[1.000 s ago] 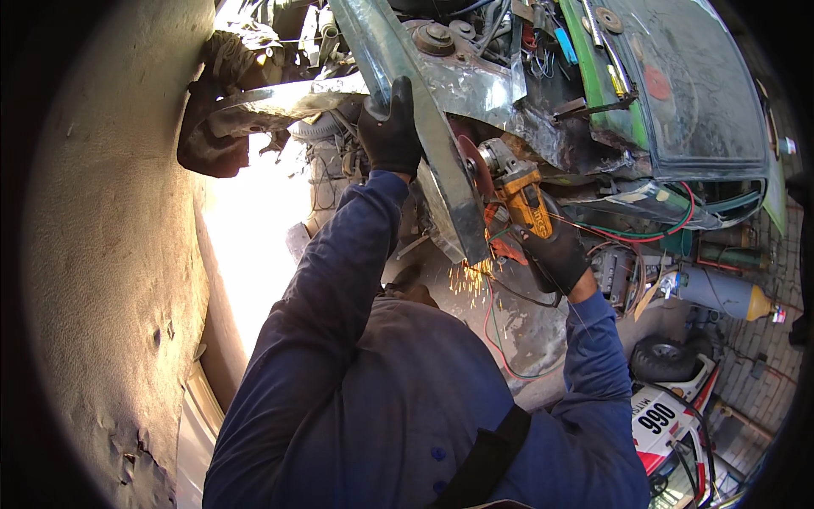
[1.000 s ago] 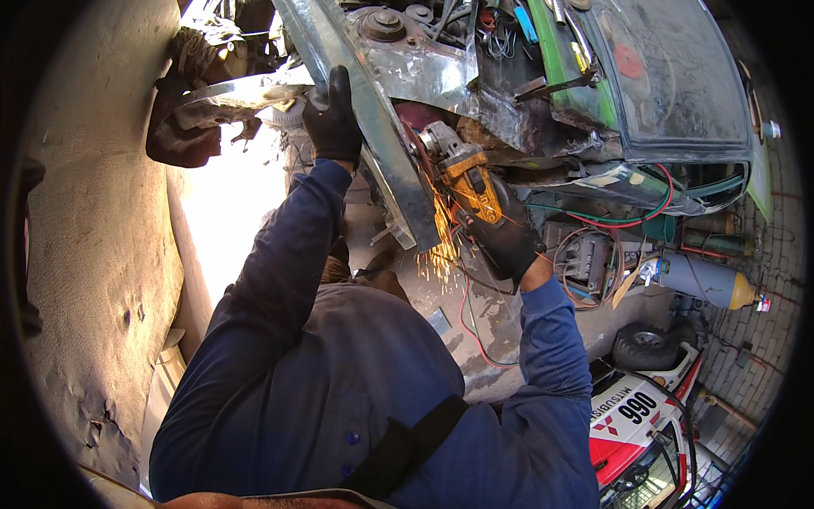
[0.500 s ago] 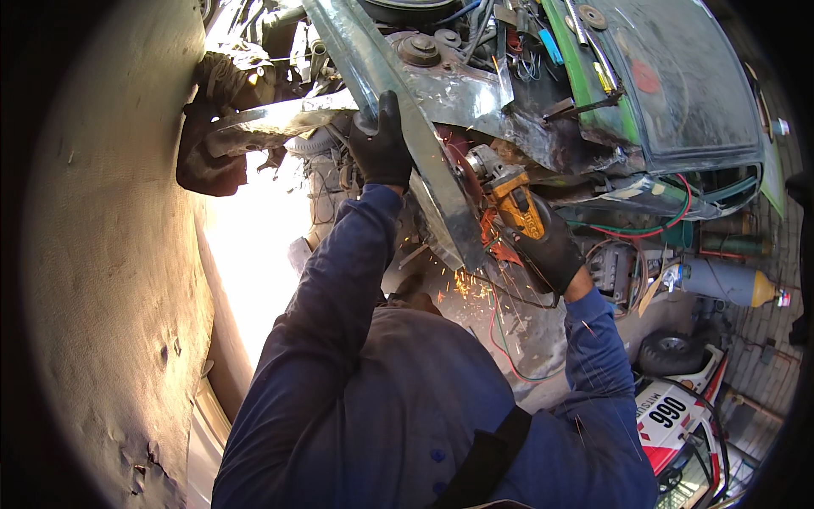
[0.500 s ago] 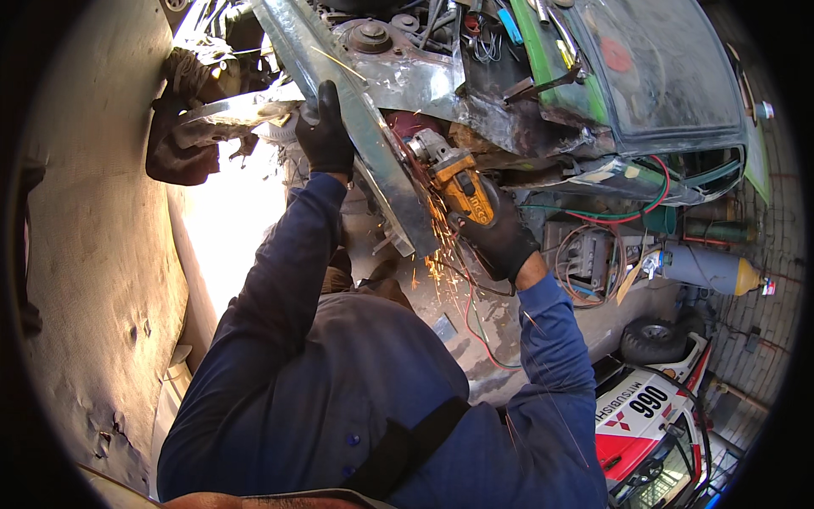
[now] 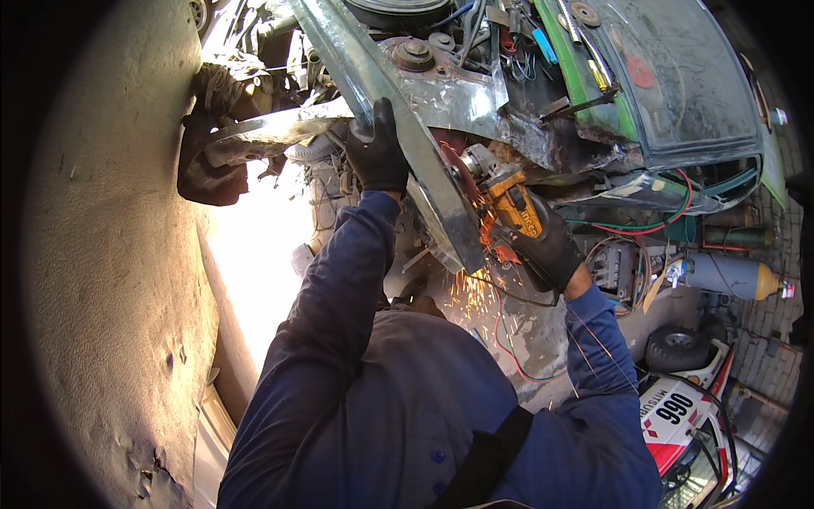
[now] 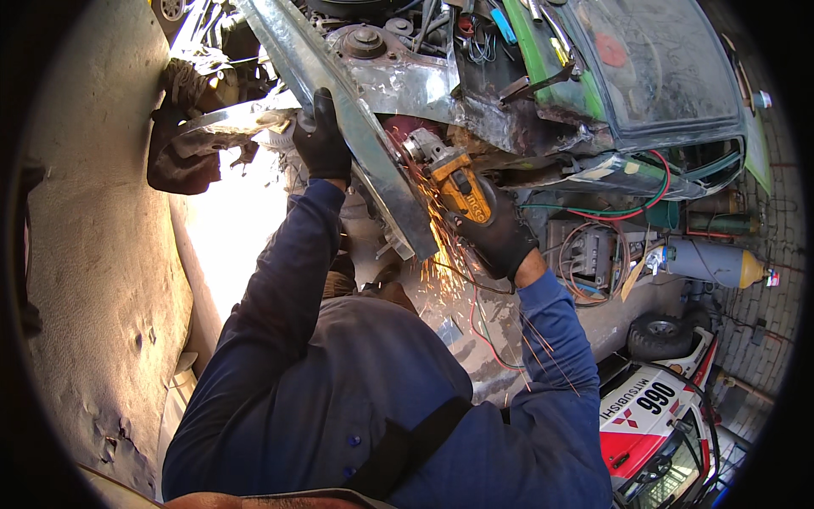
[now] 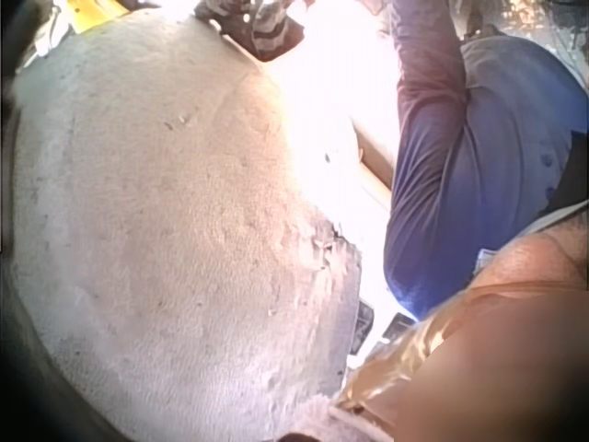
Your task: The person uses an angle grinder to cut a metal panel, then switches to tin snips to trim the edges. The person holds the panel with one hand while operating the tools with the other, producing sparks during grinding.
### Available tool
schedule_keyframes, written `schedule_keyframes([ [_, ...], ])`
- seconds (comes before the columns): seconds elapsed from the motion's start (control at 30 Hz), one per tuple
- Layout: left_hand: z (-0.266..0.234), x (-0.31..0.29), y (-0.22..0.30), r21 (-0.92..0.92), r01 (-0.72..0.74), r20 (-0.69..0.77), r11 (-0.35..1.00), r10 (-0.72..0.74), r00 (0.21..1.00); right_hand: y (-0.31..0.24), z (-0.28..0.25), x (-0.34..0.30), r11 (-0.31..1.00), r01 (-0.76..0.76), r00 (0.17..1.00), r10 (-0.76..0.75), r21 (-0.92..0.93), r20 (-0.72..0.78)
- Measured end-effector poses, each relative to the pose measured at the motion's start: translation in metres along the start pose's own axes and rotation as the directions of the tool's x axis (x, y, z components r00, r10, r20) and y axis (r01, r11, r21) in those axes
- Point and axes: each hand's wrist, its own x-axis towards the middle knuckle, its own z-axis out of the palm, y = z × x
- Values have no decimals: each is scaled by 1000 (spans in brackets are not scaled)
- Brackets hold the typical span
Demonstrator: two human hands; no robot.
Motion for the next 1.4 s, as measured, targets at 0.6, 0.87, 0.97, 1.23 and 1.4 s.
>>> schedule_keyframes([
  [0.6,-5,-1,-12,35,45,41,998,-46,998,-3,1,3,994,-102,995,101,38,17],
  [0.87,-5,-2,-20,41,60,56,997,-62,997,-6,2,9,996,-75,997,73,-49,-41],
  [0.97,-8,-3,-27,186,-111,89,976,96,991,-4,2,9,996,-90,995,91,22,-28],
  [1.23,-13,-4,-43,319,-165,153,933,122,981,4,-1,14,995,-80,997,79,58,14],
  [1.4,-10,-2,-42,160,-68,113,985,50,992,6,1,14,995,-99,995,100,24,-18],
])
